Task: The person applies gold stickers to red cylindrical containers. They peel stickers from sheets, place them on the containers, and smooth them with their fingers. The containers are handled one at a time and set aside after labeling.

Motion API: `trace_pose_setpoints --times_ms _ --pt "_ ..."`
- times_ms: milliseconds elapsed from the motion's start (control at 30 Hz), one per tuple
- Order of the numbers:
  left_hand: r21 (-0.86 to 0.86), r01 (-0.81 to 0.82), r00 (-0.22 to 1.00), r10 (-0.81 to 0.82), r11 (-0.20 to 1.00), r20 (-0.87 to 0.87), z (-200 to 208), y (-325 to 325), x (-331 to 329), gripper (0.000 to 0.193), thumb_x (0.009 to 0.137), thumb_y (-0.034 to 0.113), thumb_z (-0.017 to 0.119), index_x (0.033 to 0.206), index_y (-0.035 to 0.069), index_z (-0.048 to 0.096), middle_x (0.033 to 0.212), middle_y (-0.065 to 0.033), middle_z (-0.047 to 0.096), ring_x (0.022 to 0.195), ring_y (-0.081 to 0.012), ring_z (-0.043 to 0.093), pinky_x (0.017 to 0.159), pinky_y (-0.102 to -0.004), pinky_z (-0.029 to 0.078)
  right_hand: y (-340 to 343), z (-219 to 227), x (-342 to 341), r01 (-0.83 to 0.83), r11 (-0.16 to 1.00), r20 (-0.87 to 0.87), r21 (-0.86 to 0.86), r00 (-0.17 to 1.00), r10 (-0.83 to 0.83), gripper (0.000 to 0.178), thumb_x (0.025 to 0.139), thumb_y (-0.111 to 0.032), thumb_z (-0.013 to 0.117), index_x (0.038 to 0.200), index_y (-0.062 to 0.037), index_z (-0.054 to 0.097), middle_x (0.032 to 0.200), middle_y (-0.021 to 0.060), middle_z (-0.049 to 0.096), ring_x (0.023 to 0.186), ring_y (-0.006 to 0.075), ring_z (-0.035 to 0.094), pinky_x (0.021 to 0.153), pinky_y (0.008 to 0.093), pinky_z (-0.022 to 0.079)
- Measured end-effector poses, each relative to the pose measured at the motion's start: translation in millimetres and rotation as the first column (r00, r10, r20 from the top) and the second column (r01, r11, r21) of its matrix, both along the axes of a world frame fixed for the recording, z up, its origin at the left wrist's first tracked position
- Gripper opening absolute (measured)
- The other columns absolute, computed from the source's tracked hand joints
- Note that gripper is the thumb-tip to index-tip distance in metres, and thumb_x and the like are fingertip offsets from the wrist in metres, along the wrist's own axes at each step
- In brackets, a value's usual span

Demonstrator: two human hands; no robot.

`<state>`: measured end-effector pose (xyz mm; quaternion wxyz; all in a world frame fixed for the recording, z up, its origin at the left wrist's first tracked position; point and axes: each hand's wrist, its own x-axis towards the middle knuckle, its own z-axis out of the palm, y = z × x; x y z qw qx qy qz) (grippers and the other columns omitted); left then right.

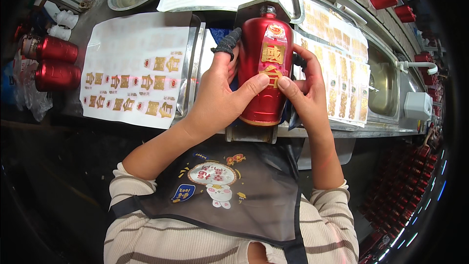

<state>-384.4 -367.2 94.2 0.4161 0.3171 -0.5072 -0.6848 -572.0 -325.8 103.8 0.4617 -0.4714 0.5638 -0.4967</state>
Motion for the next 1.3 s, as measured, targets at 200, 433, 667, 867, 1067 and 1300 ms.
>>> trace_pose_setpoints --times_ms 200,433,667,867,1067,1300 --pt "-0.001 -0.007 1.0 0.007 1.0 0.03 0 1 4 0.076 0.09 0.012 0.072 0.143 -0.007 0.021 0.151 -0.0249 0.033 0.14 -0.0267 0.037 0.116 -0.0392 0.032 5 16 -1 0.018 0.998 -0.27 -0.065 0.962 -0.035 0.078 0.084 -0.025 0.078 0.148 -0.0025 0.039 0.126 0.0175 0.056 0.066 0.0029 0.057 0.055 0.0161 0.044" --pt "0.028 0.026 1.0 -0.026 0.999 0.011 0 0 1 0.074 0.089 0.01 0.073 0.141 -0.005 0.021 0.15 -0.0231 0.033 0.14 -0.0252 0.036 0.116 -0.0388 0.032 -14 31 1 -0.226 0.939 -0.706 -0.257 0.708 -0.023 0.055 0.083 -0.027 0.077 0.136 -0.0215 0.062 0.125 0.0216 0.062 0.102 0.0351 0.056 0.089 0.0389 0.05" --pt "0.025 -0.07 0.997 0.071 0.997 -0.034 -2 2 -1 0.056 0.088 0.016 0.077 0.119 -0.009 0.038 0.134 -0.0258 0.05 0.129 -0.0247 0.051 0.109 -0.0372 0.042 -16 33 2 -0.207 0.964 -0.705 -0.165 0.708 0.032 0.057 0.083 -0.029 0.077 0.138 -0.0223 0.061 0.12 0.0205 0.063 0.101 0.0333 0.056 0.087 0.0372 0.05" --pt "0.04 -0.069 0.996 0.071 0.997 -0.059 0 1 -2 0.054 0.089 0.015 0.076 0.119 -0.009 0.038 0.134 -0.0252 0.05 0.128 -0.0243 0.051 0.11 -0.037 0.041 -16 33 5 -0.176 0.97 -0.693 -0.17 0.721 0.009 0.057 0.083 -0.029 0.077 0.138 -0.0228 0.061 0.124 0.0244 0.06 0.107 0.0364 0.057 0.09 0.0387 0.05" --pt "0.042 -0.061 0.997 0.063 0.997 -0.052 0 2 -2 0.058 0.089 0.015 0.076 0.125 -0.009 0.037 0.135 -0.0241 0.05 0.129 -0.0242 0.05 0.11 -0.0371 0.041 -18 28 3 -0.198 0.948 -0.708 -0.251 0.705 -0.04 0.057 0.083 -0.029 0.077 0.138 -0.0219 0.061 0.125 0.0244 0.06 0.108 0.0377 0.057 0.093 0.0395 0.049" --pt "0.07 -0.001 0.998 0.005 0.998 -0.064 3 0 0 0.074 0.09 0.009 0.071 0.145 -0.006 0.023 0.151 -0.0218 0.035 0.139 -0.0245 0.039 0.116 -0.0389 0.032 -16 38 3 -0.119 0.986 -0.615 -0.113 0.788 0.024 0.063 0.084 -0.025 0.074 0.144 -0.0192 0.054 0.121 0.0198 0.059 0.093 0.0255 0.058 0.081 0.0332 0.051"
